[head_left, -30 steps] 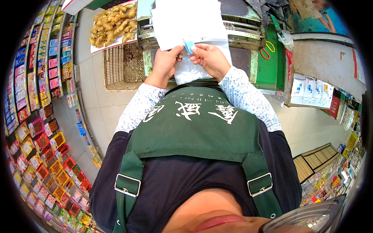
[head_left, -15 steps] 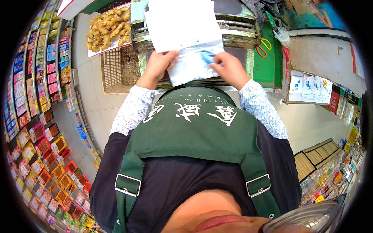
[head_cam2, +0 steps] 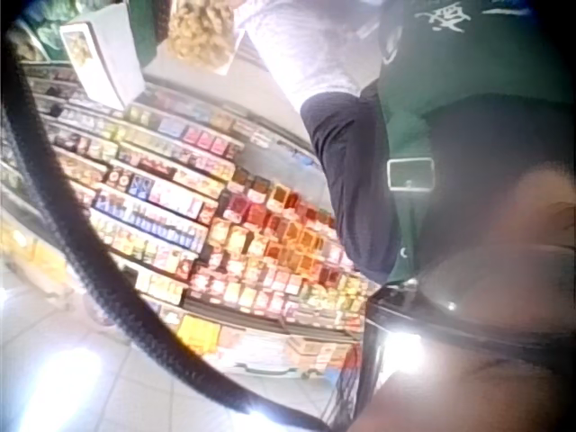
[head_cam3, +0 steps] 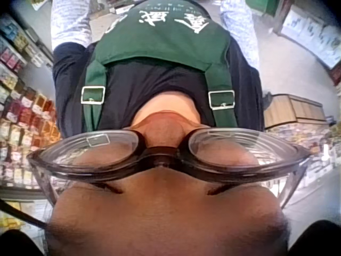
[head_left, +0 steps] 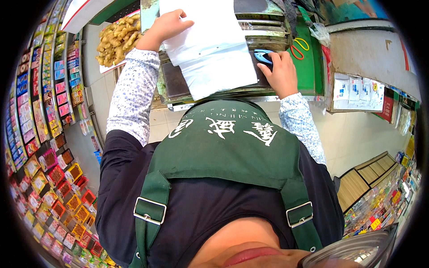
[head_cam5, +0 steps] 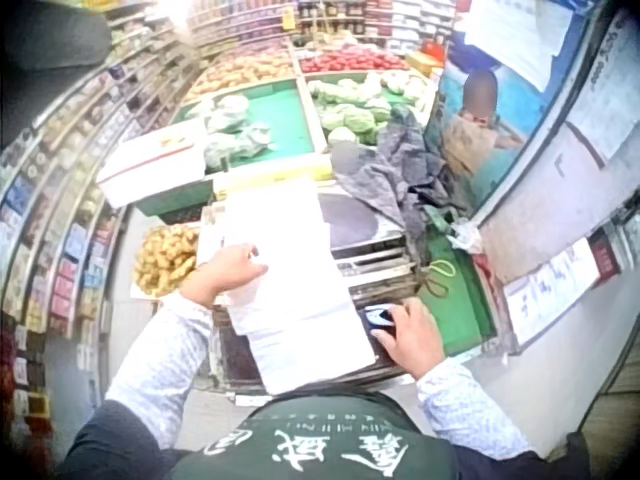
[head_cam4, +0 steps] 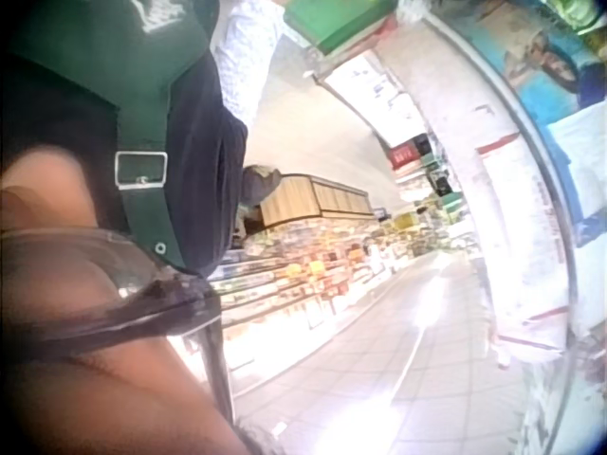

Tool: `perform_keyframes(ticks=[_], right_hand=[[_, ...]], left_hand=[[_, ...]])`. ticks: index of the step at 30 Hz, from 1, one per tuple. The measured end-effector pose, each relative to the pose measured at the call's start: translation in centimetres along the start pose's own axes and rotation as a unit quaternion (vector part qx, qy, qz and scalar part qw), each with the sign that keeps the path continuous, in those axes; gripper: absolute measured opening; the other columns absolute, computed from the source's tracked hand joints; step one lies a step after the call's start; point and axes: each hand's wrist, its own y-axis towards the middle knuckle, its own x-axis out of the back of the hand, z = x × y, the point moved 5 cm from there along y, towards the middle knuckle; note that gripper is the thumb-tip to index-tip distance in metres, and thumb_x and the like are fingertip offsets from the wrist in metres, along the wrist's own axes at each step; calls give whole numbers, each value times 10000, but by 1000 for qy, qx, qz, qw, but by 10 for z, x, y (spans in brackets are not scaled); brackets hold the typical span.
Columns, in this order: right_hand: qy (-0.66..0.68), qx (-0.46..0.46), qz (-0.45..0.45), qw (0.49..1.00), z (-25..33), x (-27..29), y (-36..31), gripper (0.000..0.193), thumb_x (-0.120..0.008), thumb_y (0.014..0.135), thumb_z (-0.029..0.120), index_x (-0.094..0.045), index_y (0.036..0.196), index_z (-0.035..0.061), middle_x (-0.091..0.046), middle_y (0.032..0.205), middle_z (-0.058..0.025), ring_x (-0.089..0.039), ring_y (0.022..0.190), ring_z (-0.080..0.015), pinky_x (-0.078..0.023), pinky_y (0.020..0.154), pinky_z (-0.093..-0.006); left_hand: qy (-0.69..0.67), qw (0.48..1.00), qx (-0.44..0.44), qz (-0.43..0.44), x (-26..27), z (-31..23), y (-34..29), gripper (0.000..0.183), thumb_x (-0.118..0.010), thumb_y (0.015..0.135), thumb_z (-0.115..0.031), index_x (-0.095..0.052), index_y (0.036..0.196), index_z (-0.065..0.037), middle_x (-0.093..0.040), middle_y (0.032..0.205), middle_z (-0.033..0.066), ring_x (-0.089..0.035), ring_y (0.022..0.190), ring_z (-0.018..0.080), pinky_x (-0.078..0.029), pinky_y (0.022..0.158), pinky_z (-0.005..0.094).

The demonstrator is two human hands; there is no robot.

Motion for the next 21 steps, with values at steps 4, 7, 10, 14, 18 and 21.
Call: perform_keyframes(ticks=[4, 7, 10, 14, 18, 21], right_hand=[[61, 93, -115, 987, 21, 24, 2, 570, -804, 788, 355, -581, 1229, 70, -540, 1239, -178, -545, 1101, -365, -458, 922, -458], [85, 184, -135, 970, 61, 43, 6, 641, -793, 779, 331, -547, 1319, 87, -496, 1396, -162, -475, 1292, -344, -391, 1061, -459], [49, 301, -68, 950, 115, 52, -2, 523, -706, 808, 234, -582, 1293, 80, -509, 1432, -104, -427, 1388, -261, -324, 1156, -453], [-23, 348, 3, 937, 122, 6, -6, 263, -579, 843, 129, -658, 1072, 26, -631, 1228, -98, -523, 1279, -251, -348, 1146, -449], [28, 357, 69, 931, 108, -17, -14, 190, -594, 817, 103, -666, 973, 23, -628, 1054, -108, -592, 1085, -256, -424, 1071, -419], [68, 331, 100, 936, 98, -26, -18, 202, -595, 810, 77, -668, 991, 27, -633, 1056, -104, -598, 1071, -258, -467, 1000, -409]], left_hand=[[-1, 986, -165, 36, 22, -35, -30, 376, -744, 818, -245, -677, 1114, -23, -709, 1025, 187, -673, 965, 358, -533, 832, 421], [59, 962, -268, 8, 37, -83, -87, 288, -751, 785, -204, -673, 1008, -39, -677, 879, 128, -640, 882, 318, -505, 765, 434], [72, 954, -289, -28, 13, -122, -141, 174, -707, 748, -144, -629, 884, -67, -626, 802, 66, -592, 837, 258, -457, 770, 408], [42, 965, -242, -88, -29, -126, -173, 209, -698, 728, -109, -606, 916, -96, -615, 861, 34, -573, 874, 237, -431, 821, 388], [5, 974, -211, -82, -61, -112, -184, 243, -722, 708, -91, -609, 922, -113, -621, 889, 34, -572, 890, 250, -437, 813, 392], [-11, 968, -232, -92, -70, -97, -188, 220, -727, 704, -93, -628, 899, -106, -628, 892, 32, -575, 884, 257, -455, 794, 400]])
